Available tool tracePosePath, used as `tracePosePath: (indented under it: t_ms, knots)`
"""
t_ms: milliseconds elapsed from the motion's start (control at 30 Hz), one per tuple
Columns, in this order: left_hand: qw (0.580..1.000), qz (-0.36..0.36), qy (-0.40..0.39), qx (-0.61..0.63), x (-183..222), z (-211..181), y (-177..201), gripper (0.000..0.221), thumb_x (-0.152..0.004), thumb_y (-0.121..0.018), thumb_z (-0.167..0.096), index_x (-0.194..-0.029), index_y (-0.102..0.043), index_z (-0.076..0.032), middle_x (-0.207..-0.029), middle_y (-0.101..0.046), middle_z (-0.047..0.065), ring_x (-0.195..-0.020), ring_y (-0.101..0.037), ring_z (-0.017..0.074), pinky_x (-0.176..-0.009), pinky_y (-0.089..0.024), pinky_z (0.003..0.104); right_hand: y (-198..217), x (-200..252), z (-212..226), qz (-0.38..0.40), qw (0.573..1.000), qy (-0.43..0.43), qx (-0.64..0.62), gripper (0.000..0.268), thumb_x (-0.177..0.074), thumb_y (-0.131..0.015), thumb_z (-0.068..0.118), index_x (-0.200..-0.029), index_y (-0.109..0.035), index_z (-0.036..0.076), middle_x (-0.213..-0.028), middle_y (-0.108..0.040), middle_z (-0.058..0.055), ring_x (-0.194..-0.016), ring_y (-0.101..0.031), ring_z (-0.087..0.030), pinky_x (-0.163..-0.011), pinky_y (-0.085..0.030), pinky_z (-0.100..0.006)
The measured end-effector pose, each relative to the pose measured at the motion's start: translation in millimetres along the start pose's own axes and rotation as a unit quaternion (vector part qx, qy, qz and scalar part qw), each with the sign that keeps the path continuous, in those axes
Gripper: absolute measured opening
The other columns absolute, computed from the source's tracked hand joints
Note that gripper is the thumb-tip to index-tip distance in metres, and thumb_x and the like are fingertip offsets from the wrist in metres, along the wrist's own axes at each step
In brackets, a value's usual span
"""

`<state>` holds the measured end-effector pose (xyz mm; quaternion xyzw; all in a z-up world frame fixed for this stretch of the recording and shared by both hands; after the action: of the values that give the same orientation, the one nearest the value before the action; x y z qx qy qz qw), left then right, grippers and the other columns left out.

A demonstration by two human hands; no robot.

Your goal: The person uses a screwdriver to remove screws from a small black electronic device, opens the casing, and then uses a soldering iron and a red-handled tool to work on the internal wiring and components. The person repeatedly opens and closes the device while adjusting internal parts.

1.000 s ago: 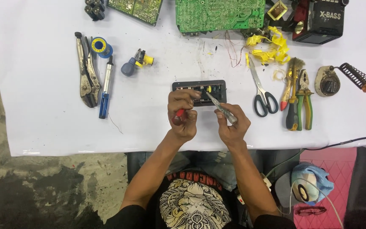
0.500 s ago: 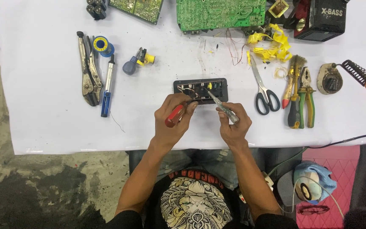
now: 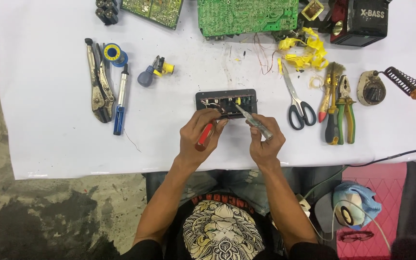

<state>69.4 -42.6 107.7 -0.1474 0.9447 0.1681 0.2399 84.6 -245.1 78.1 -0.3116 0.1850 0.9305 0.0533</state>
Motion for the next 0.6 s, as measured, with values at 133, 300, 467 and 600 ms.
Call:
tracePosePath:
  t_ms: [133,300,467,600]
  knots:
    - [1.0,-0.002,-0.009,0.004,8,8,-3,0.018,-0.088,-0.082,-0.005,-0.102,-0.072,-0.002,-0.092,-0.073,0.019,-0.086,-0.077,0.0384,-0.076,-0.065,0.045,-3,8,-14,0.011,0.999,-0.033,-0.011,0.037,-0.106,-0.059,0.036,-0.109,-0.067,0.0,-0.08,-0.072,-0.012,-0.075,-0.076,-0.028,-0.072,-0.062,-0.04]
    - [0.999,0.012,-0.03,-0.007,8,4,-5,0.019,-0.085,-0.085,-0.005,-0.1,-0.073,-0.002,-0.094,-0.074,0.018,-0.088,-0.077,0.0374,-0.078,-0.065,0.045,-3,4,-15,-0.007,0.999,-0.048,-0.005,0.021,-0.1,-0.074,0.019,-0.103,-0.064,0.001,-0.081,-0.073,-0.012,-0.078,-0.078,-0.029,-0.074,-0.062,-0.041]
    - [0.998,-0.005,-0.062,-0.009,12,8,-3,0.017,-0.086,-0.084,-0.004,-0.098,-0.072,-0.002,-0.091,-0.073,0.014,-0.087,-0.077,0.0353,-0.075,-0.066,0.043,-2,2,-17,-0.006,0.999,-0.037,-0.016,0.023,-0.103,-0.069,0.023,-0.103,-0.071,0.001,-0.081,-0.071,-0.012,-0.075,-0.075,-0.027,-0.071,-0.06,-0.04]
    - [0.996,-0.025,-0.085,-0.005,14,8,-3,0.016,-0.086,-0.084,-0.005,-0.096,-0.072,-0.003,-0.09,-0.073,0.013,-0.087,-0.077,0.0331,-0.075,-0.066,0.041,1,6,-23,-0.02,0.999,-0.023,-0.027,0.024,-0.103,-0.067,0.025,-0.102,-0.072,0.001,-0.078,-0.067,-0.009,-0.069,-0.071,-0.023,-0.068,-0.059,-0.037]
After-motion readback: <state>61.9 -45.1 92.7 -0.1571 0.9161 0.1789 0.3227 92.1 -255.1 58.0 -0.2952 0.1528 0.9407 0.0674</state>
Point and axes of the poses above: each hand's wrist, its own x-axis away from the middle knuckle, its own y-axis out of the back of the hand, z = x × y, the point moved 9 cm from there along -x, towards the middle knuckle
